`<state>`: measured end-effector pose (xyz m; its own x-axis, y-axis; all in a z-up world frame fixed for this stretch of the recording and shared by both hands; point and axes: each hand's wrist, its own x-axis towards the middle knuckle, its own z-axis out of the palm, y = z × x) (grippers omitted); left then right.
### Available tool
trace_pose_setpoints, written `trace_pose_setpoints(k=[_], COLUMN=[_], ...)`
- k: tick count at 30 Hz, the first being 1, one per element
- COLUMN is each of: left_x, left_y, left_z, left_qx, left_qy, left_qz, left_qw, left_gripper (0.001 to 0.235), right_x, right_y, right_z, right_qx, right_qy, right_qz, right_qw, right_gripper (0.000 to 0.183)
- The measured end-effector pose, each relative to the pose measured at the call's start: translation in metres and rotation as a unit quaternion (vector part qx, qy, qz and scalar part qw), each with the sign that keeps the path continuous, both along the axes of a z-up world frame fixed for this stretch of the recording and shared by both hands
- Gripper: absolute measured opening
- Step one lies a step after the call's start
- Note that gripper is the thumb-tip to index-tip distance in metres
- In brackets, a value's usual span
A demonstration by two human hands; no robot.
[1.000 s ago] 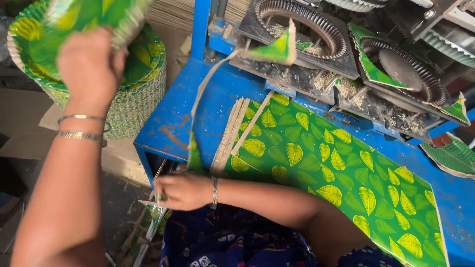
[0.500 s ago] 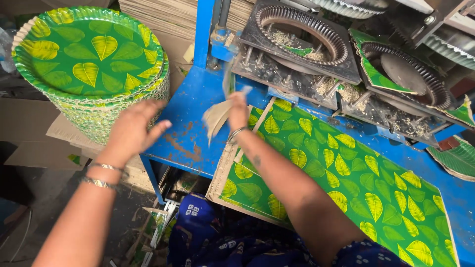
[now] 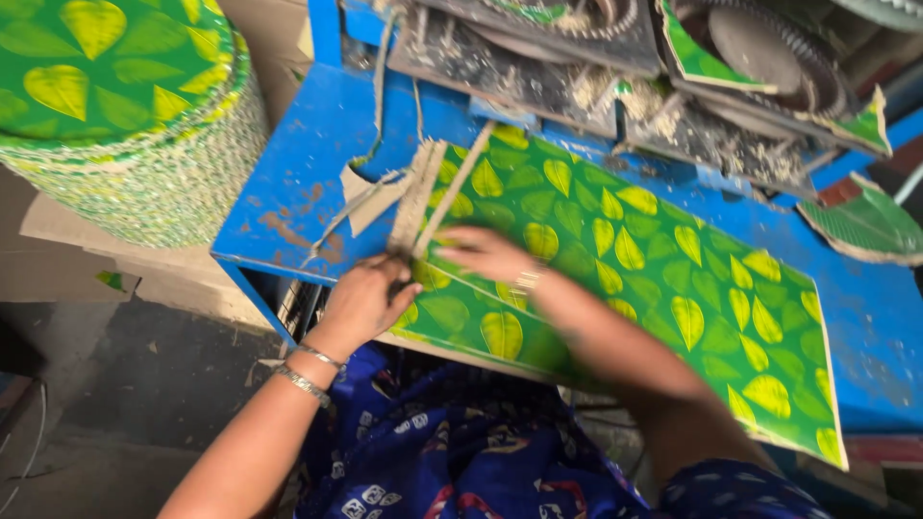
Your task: Operating a mechanical pressing machine to manufacture patterned disposable plates from layered paper and cardboard sheets.
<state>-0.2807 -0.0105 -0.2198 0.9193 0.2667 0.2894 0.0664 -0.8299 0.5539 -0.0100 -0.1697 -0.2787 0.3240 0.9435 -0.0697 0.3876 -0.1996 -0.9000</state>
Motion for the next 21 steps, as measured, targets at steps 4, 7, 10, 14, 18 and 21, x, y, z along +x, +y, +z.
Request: trace_pose_setpoints(k=[4,7,10,14,18,21], left_x=[0.023,0.044,0.056,0.079,0.107,0.094], left_y=[-0.022,-0.034,-0.042,-0.048,-0.026,-0.021], left_z=[-0.024,-0.010,-0.006,-0.002,-0.036,-0.026], left_qx=[0.114,0.112,0.133,0.167,0.111,-0.019], left_qy=[-0.080,0.067,0.088,0.132,0.102,0.009], left_qz=[0.007,0.065,0.095,0.106,0.125,0.083], left_qw=[0.990,0.989,0.983,0.971,0.981,0.996], left_gripper=[0.070,0.075,0.077,0.078,0.067,0.047], right_x=[0.028,0.049,0.030,0.059,0.040,0.027], right_y=[-0.170,-0.323,-0.446,-0.655,-0.718,-0.754], right_z=[0.050,0.027,0.043,-0.053,-0.085,-0.075], right_qx=[-0.254,-0.314,-0.492,-0.398,-0.200,0.043], right_qy=[-0.350,-0.373,-0.289,-0.210,-0.201,-0.110], right_qz=[-0.272,-0.400,-0.519,-0.609,-0.679,-0.686], right_qw=[0.860,0.776,0.636,0.653,0.677,0.718], right_gripper=[0.074,0.076,0.067,0.068,0.040,0.019])
